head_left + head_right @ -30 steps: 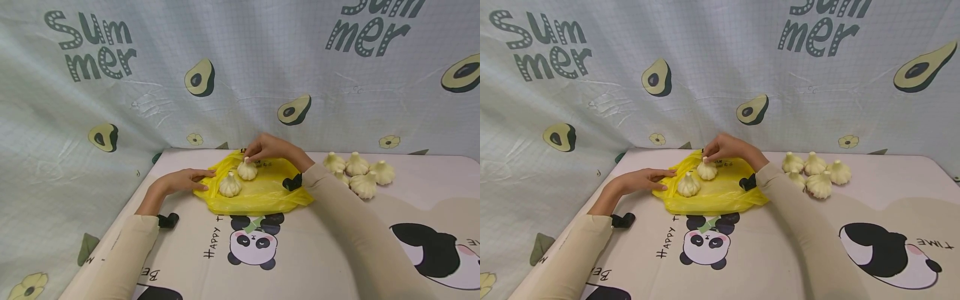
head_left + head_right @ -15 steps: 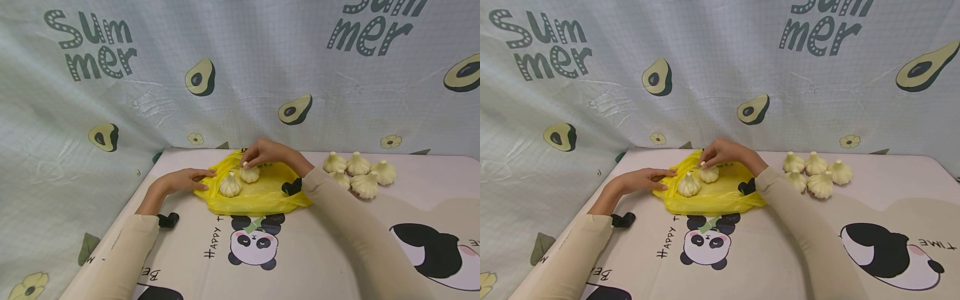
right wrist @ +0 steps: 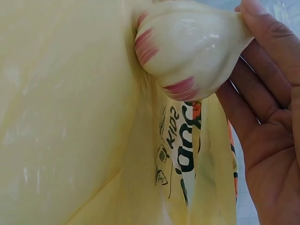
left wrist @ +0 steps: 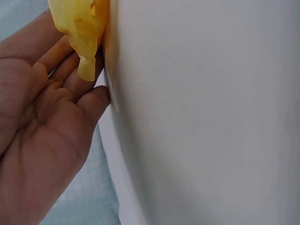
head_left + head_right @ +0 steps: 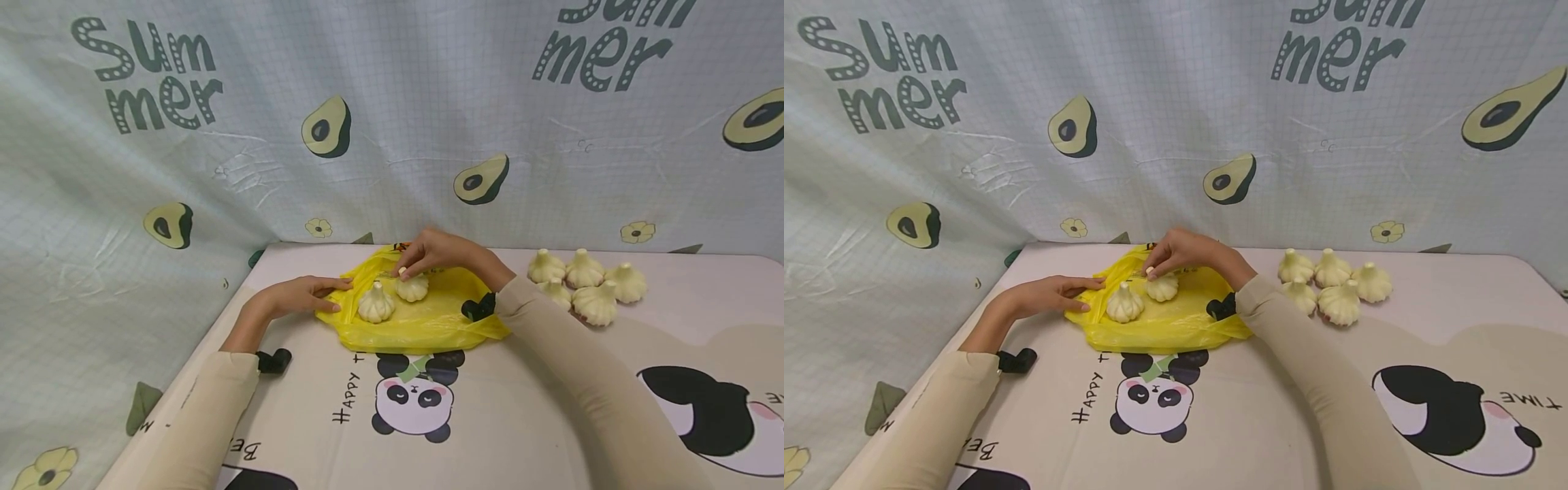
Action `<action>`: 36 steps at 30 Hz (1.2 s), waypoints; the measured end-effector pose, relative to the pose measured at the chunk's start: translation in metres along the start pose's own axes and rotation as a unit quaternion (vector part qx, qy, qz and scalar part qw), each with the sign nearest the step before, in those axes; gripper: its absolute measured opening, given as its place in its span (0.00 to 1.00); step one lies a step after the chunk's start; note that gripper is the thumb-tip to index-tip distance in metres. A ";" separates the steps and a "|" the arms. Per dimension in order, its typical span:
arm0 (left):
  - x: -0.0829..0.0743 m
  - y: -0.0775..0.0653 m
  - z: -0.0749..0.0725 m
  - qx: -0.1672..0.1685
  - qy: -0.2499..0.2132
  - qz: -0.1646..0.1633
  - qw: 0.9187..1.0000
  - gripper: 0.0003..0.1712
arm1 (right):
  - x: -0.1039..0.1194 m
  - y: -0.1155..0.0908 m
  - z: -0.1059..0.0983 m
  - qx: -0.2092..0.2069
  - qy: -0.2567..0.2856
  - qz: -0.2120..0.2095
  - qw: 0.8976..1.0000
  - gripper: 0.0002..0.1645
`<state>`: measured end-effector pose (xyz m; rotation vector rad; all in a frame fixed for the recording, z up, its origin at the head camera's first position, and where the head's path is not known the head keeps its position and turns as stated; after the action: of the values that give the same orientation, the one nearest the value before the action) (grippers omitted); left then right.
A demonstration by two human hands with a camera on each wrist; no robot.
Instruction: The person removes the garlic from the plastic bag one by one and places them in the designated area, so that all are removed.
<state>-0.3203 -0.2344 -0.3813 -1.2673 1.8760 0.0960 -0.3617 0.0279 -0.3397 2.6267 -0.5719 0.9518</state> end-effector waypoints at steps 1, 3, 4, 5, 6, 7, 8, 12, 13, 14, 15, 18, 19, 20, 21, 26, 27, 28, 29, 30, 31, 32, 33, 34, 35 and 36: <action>0.000 0.000 0.000 -0.001 0.002 -0.001 1.000 0.35 | 0.000 0.000 0.000 0.001 0.002 0.000 1.000 0.12; 0.000 -0.001 0.000 -0.003 0.004 -0.004 1.000 0.35 | 0.000 0.000 0.001 0.003 0.003 -0.002 1.000 0.13; 0.000 -0.002 0.000 -0.004 0.006 -0.006 1.000 0.35 | 0.000 0.000 0.001 0.005 0.004 -0.002 1.000 0.13; -0.001 -0.002 0.000 -0.006 0.008 -0.008 1.000 0.35 | 0.001 -0.001 0.002 0.005 0.001 -0.004 1.000 0.13; -0.001 -0.001 0.000 -0.006 0.010 -0.010 1.000 0.35 | 0.002 -0.002 0.002 0.006 -0.002 -0.006 1.000 0.13; -0.002 -0.001 0.001 -0.006 0.012 -0.012 1.000 0.35 | 0.004 -0.003 0.002 0.008 -0.005 -0.007 1.000 0.13; -0.002 -0.001 0.001 -0.005 0.013 -0.012 1.000 0.35 | 0.005 -0.005 0.001 0.009 -0.010 -0.007 1.000 0.13; -0.004 0.002 0.003 0.004 0.006 -0.012 1.000 0.35 | 0.010 -0.013 0.001 0.008 -0.020 0.000 1.000 0.12; -0.004 0.003 0.003 0.006 0.004 -0.010 1.000 0.35 | 0.011 -0.015 0.001 0.007 -0.022 0.001 1.000 0.13; -0.004 0.002 0.003 0.007 0.002 -0.011 1.000 0.35 | 0.013 -0.017 0.001 0.005 -0.025 0.002 1.000 0.13; -0.004 0.002 0.004 0.008 0.000 -0.012 1.000 0.35 | 0.014 -0.019 0.001 0.002 -0.026 0.001 1.000 0.13; -0.004 0.000 0.003 0.007 0.003 -0.015 1.000 0.35 | 0.018 -0.024 0.001 -0.008 -0.039 -0.007 0.999 0.15; -0.003 -0.001 0.002 0.006 0.007 -0.015 1.000 0.35 | 0.020 -0.026 0.001 -0.015 -0.046 -0.013 0.999 0.15; -0.003 -0.002 0.001 0.004 0.009 -0.016 1.000 0.35 | 0.023 -0.028 0.000 -0.022 -0.051 -0.017 0.998 0.15; -0.002 -0.003 0.000 0.001 0.014 -0.016 1.000 0.35 | 0.026 -0.030 -0.001 -0.030 -0.056 -0.021 0.998 0.15; -0.003 -0.002 -0.002 -0.004 0.024 -0.009 1.000 0.35 | 0.042 -0.051 -0.008 -0.065 -0.081 -0.024 0.994 0.15; -0.003 -0.002 -0.002 -0.004 0.024 -0.008 1.000 0.35 | 0.045 -0.054 -0.009 -0.068 -0.085 -0.023 0.994 0.15; -0.003 -0.002 -0.002 -0.003 0.024 -0.007 1.000 0.35 | 0.049 -0.058 -0.009 -0.069 -0.089 -0.022 0.993 0.15; -0.003 -0.002 -0.003 -0.004 0.022 -0.007 1.000 0.35 | 0.051 -0.062 -0.010 -0.069 -0.094 -0.021 0.993 0.15; -0.003 -0.002 -0.003 -0.003 0.022 -0.006 1.000 0.35 | 0.053 -0.065 -0.010 -0.070 -0.097 -0.020 0.993 0.15; -0.003 -0.002 -0.003 -0.002 0.021 -0.007 1.000 0.35 | 0.055 -0.069 -0.010 -0.070 -0.103 -0.020 0.992 0.15; -0.003 -0.001 -0.003 -0.001 0.020 -0.007 1.000 0.35 | 0.057 -0.072 -0.010 -0.069 -0.105 -0.020 0.992 0.16; -0.002 -0.001 -0.002 0.000 0.019 -0.007 1.000 0.35 | 0.058 -0.076 -0.011 -0.070 -0.108 -0.020 0.991 0.16; -0.002 -0.001 -0.002 0.001 0.019 -0.006 1.000 0.35 | 0.060 -0.080 -0.011 -0.073 -0.112 -0.021 0.991 0.16; -0.002 0.000 -0.001 0.003 0.018 -0.005 1.000 0.35 | 0.061 -0.084 -0.011 -0.077 -0.114 -0.022 0.990 0.16; -0.002 0.000 -0.001 0.003 0.019 -0.005 1.000 0.35 | 0.063 -0.088 -0.011 -0.081 -0.117 -0.023 0.990 0.16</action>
<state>-0.3206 -0.2332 -0.3792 -1.2822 1.9010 0.0602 -0.2834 0.0935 -0.3017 2.6072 -0.6108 0.5619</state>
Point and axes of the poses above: each hand's wrist, its own y-axis towards the middle knuckle, its own z-axis out of the palm, x = y × z, the point moved 5 cm from there along y, towards the middle knuckle, and after that the axes turned 1 degree about -y, right-handed, at the moved point
